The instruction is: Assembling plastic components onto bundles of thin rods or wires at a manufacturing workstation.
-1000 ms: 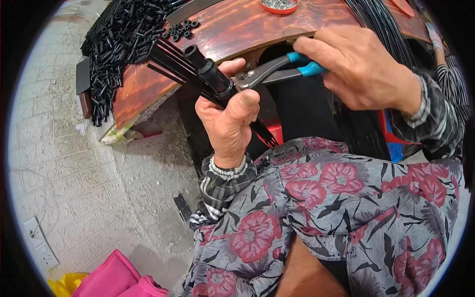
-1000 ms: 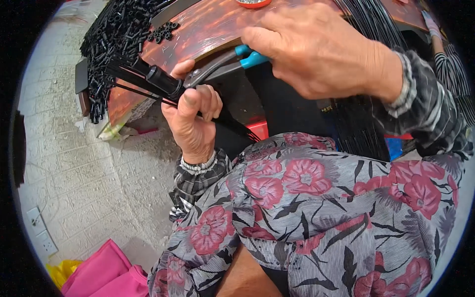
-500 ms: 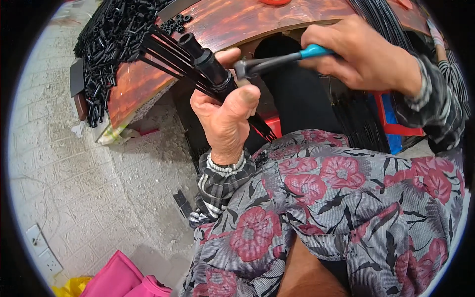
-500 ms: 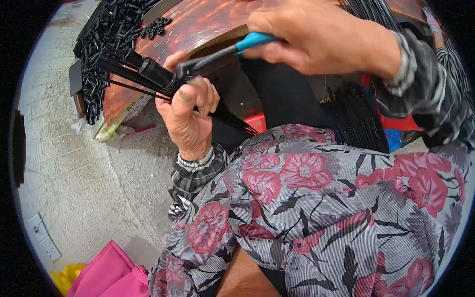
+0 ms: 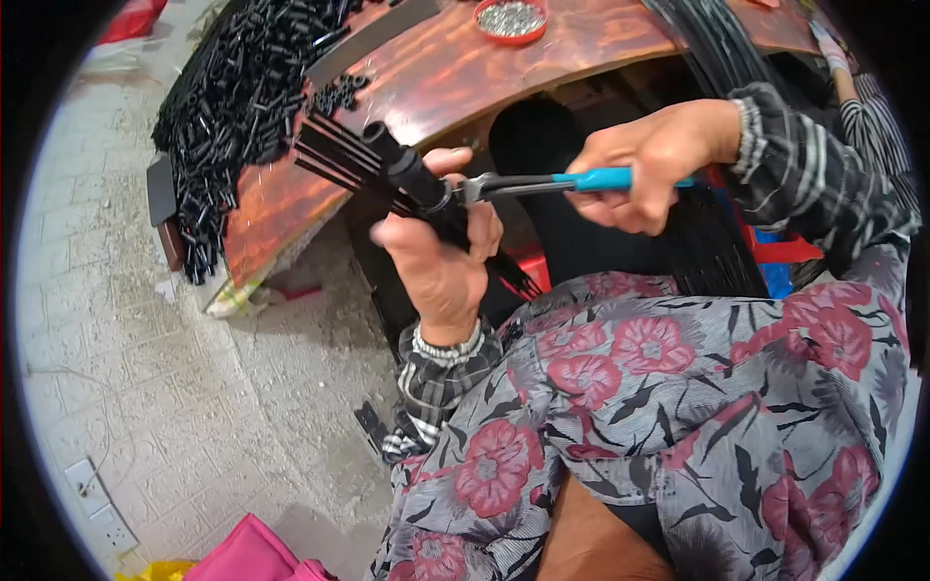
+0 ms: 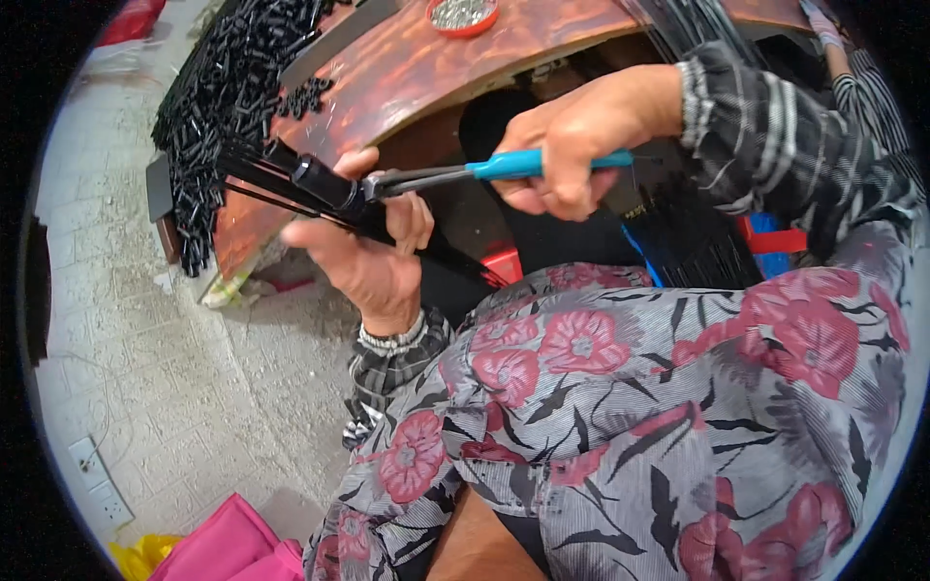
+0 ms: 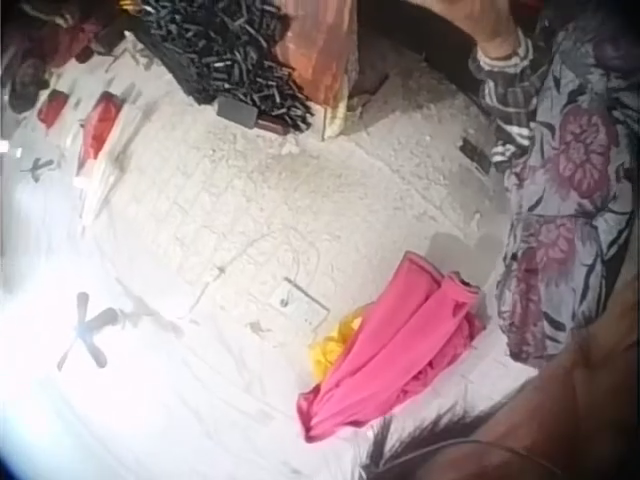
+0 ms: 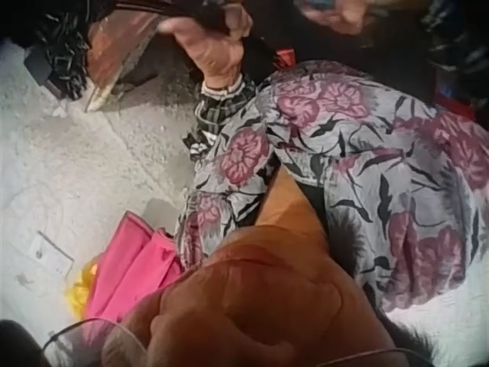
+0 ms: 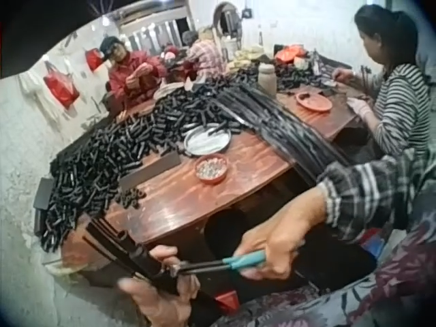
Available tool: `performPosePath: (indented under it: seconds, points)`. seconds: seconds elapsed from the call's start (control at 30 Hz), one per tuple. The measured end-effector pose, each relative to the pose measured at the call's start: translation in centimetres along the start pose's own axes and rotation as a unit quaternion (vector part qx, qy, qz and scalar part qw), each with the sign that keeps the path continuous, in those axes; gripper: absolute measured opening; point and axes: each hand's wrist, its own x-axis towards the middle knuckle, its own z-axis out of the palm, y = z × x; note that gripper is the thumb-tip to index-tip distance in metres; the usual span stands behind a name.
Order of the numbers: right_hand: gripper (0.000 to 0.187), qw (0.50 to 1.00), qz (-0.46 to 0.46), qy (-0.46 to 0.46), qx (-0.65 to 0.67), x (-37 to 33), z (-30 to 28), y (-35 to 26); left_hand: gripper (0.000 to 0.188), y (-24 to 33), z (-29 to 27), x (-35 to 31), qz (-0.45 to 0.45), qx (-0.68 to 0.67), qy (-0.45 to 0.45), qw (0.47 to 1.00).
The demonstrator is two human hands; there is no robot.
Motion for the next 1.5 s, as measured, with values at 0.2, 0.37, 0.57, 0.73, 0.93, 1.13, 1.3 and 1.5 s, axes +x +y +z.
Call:
performPosePath:
  seconds: [0.2, 0.37, 0.57, 0.73, 0.93, 1.13, 1.3, 1.5]
  points:
    - [0.036, 0.884, -0.145, 0.297, -0.330, 1.2, 1.7, -0.5, 0.064, 1.4, -0.8, 1.2, -0.070, 0.011, 0.054, 0.996]
    - [0.057, 0.723, -0.163, 0.478, -0.472, 3.0, 3.2, 0.2, 0.069, 1.1, -1.3, 1.5, -0.052, 0.035, 0.114, 0.991]
    - [0.064, 0.622, -0.154, 0.539, -0.548, 4.0, 2.9, 1.1, 0.068, 0.9, -1.1, 1.7, -0.037, 0.029, 0.133, 0.990]
    - [0.059, 0.599, -0.168, 0.550, -0.558, 4.4, 2.4, 1.6, 0.069, 0.7, -1.2, 1.8, -0.041, 0.036, 0.138, 0.989]
    - [0.039, 0.632, -0.189, 0.571, -0.489, 5.1, 2.8, 1.4, 0.069, 1.0, -1.5, 1.9, -0.039, 0.038, 0.139, 0.989]
    - [0.018, 0.635, -0.218, 0.618, -0.409, 7.2, 2.5, 2.7, 0.070, 0.7, -1.4, 2.2, -0.031, 0.064, 0.159, 0.985]
    - [0.018, 0.741, -0.329, 0.556, -0.185, 7.5, 2.7, 2.3, 0.071, 0.6, -1.4, 2.3, -0.022, 0.049, 0.173, 0.983]
    - [0.018, 0.660, -0.259, 0.653, -0.268, 4.8, -3.8, -0.1, 0.072, 1.1, -2.8, 1.9, -0.021, 0.056, 0.151, 0.987]
